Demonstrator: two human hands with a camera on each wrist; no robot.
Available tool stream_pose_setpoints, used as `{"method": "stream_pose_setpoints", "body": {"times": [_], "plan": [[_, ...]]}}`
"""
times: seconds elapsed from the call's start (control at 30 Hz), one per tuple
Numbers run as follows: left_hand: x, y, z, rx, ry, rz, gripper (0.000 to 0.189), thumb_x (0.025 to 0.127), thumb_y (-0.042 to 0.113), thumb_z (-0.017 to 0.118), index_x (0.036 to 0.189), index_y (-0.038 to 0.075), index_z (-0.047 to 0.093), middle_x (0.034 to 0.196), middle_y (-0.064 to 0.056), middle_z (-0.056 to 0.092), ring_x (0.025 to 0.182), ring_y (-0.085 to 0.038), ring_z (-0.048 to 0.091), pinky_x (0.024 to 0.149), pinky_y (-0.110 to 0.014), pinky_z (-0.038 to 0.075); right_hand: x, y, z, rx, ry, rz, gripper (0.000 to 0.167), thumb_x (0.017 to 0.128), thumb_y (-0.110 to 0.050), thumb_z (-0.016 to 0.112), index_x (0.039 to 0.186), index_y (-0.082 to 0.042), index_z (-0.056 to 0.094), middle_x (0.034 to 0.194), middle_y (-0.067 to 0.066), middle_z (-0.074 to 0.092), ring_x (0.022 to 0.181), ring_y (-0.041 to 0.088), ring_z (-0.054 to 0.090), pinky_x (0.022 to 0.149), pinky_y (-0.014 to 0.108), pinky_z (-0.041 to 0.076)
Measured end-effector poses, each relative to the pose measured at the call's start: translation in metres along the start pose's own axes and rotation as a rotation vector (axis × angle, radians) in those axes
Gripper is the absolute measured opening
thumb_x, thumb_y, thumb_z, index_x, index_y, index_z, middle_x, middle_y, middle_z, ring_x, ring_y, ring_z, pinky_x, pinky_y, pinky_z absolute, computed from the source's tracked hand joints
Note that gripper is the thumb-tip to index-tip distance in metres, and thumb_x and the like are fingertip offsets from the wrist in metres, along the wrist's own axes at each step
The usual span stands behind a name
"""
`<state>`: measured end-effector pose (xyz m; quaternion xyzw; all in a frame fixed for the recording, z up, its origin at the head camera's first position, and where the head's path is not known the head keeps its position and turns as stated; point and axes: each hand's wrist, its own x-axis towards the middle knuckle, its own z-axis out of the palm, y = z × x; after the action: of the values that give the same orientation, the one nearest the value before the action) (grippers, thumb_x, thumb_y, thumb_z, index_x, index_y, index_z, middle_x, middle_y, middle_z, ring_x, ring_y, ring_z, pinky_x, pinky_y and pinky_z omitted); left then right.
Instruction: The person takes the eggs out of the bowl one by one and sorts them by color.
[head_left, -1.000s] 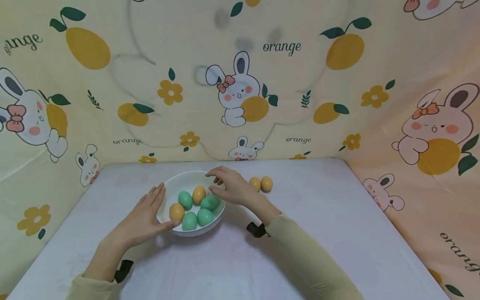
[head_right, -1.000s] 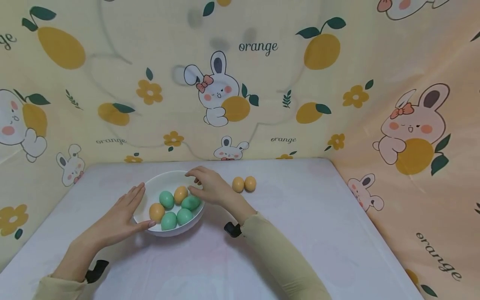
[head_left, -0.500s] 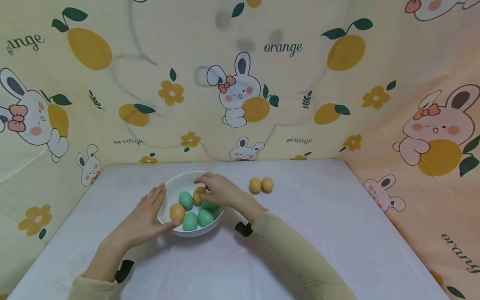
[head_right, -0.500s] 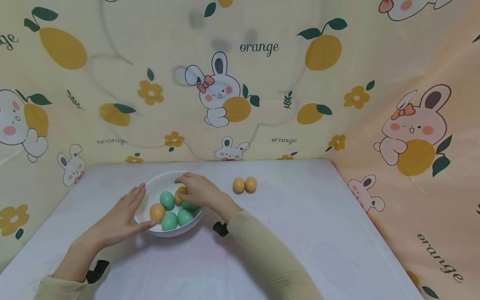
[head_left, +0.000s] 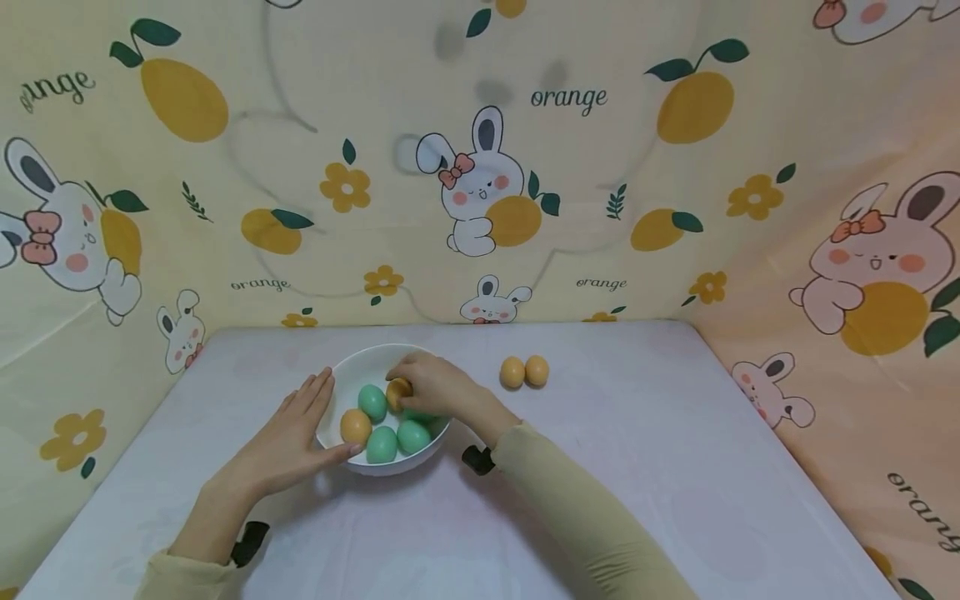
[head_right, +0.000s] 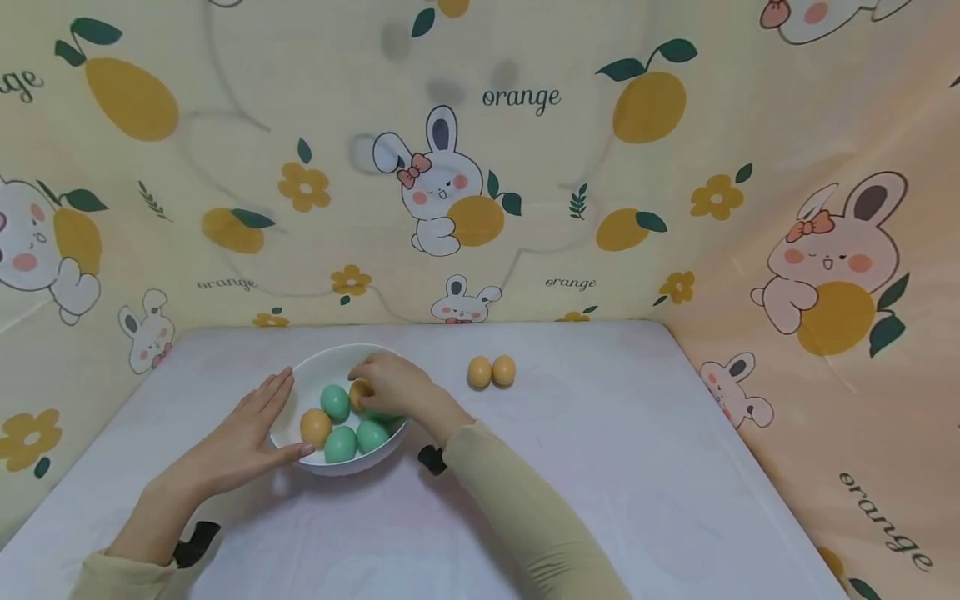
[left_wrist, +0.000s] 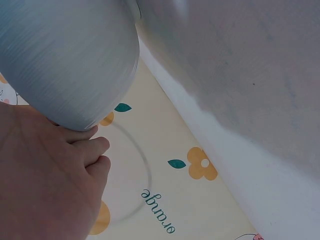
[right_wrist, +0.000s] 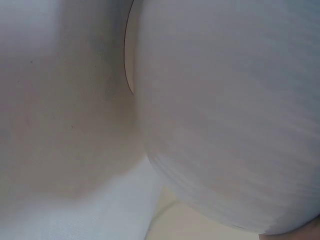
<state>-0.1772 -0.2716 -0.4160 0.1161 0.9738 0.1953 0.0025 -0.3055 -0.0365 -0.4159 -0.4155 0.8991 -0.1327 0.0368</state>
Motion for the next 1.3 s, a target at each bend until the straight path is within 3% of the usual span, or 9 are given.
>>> {"method": "stream_pose_setpoints", "body": {"times": [0.2, 0.43, 0.73, 0.97, 1.3], "plan": [[-0.0004, 0.0007, 0.0015, -0.001, -0.005, -0.003, 0.117, 0.09, 0.071, 0.064, 0.162, -0.008, 0.016, 0.172, -0.025, 0.009, 0.157, -0.048, 0.009, 0.126, -0.065, 0.012, -0.0005, 0.0003, 0.0031, -0.04, -0.005, -0.034, 0.038, 0.094, -0.028, 0.08, 0.129, -0.016, 0.074, 0.128, 0.002, 0.069, 0.115, 0.015, 0.062, 0.1, 0.025, 0.052], [-0.0005, 0.0016, -0.0013, 0.005, 0.01, 0.016, 0.116, 0.091, 0.071, 0.062, 0.162, -0.009, 0.017, 0.171, -0.027, 0.011, 0.157, -0.049, 0.011, 0.125, -0.065, 0.014, 0.0004, -0.0014, -0.0004, -0.052, -0.049, -0.023, 0.042, 0.094, -0.033, 0.079, 0.132, -0.017, 0.07, 0.119, -0.002, 0.068, 0.101, 0.011, 0.058, 0.089, 0.022, 0.052], [0.0004, 0.0009, -0.0003, 0.006, -0.001, 0.008, 0.116, 0.091, 0.069, 0.064, 0.162, -0.009, 0.016, 0.171, -0.026, 0.01, 0.157, -0.048, 0.01, 0.125, -0.066, 0.014, -0.002, -0.0026, -0.0035, -0.116, -0.058, -0.08, 0.039, 0.095, -0.035, 0.078, 0.131, -0.022, 0.073, 0.126, -0.002, 0.069, 0.112, 0.01, 0.06, 0.1, 0.023, 0.05], [0.0016, 0.0009, 0.0007, 0.009, -0.01, -0.002, 0.116, 0.091, 0.07, 0.063, 0.162, -0.008, 0.015, 0.172, -0.026, 0.009, 0.157, -0.048, 0.01, 0.125, -0.066, 0.013, -0.0032, -0.0016, -0.0019, -0.085, -0.055, -0.072, 0.04, 0.093, -0.034, 0.08, 0.13, -0.02, 0.074, 0.127, 0.0, 0.067, 0.109, 0.011, 0.058, 0.097, 0.023, 0.05], [0.0019, 0.0003, 0.0005, 0.009, -0.003, 0.011, 0.116, 0.091, 0.069, 0.065, 0.162, -0.009, 0.016, 0.171, -0.026, 0.01, 0.157, -0.048, 0.01, 0.125, -0.066, 0.013, -0.0068, 0.0004, -0.004, 0.058, -0.003, -0.063, 0.044, 0.09, -0.029, 0.083, 0.132, -0.018, 0.072, 0.131, 0.002, 0.063, 0.111, 0.012, 0.057, 0.095, 0.021, 0.05]]}}
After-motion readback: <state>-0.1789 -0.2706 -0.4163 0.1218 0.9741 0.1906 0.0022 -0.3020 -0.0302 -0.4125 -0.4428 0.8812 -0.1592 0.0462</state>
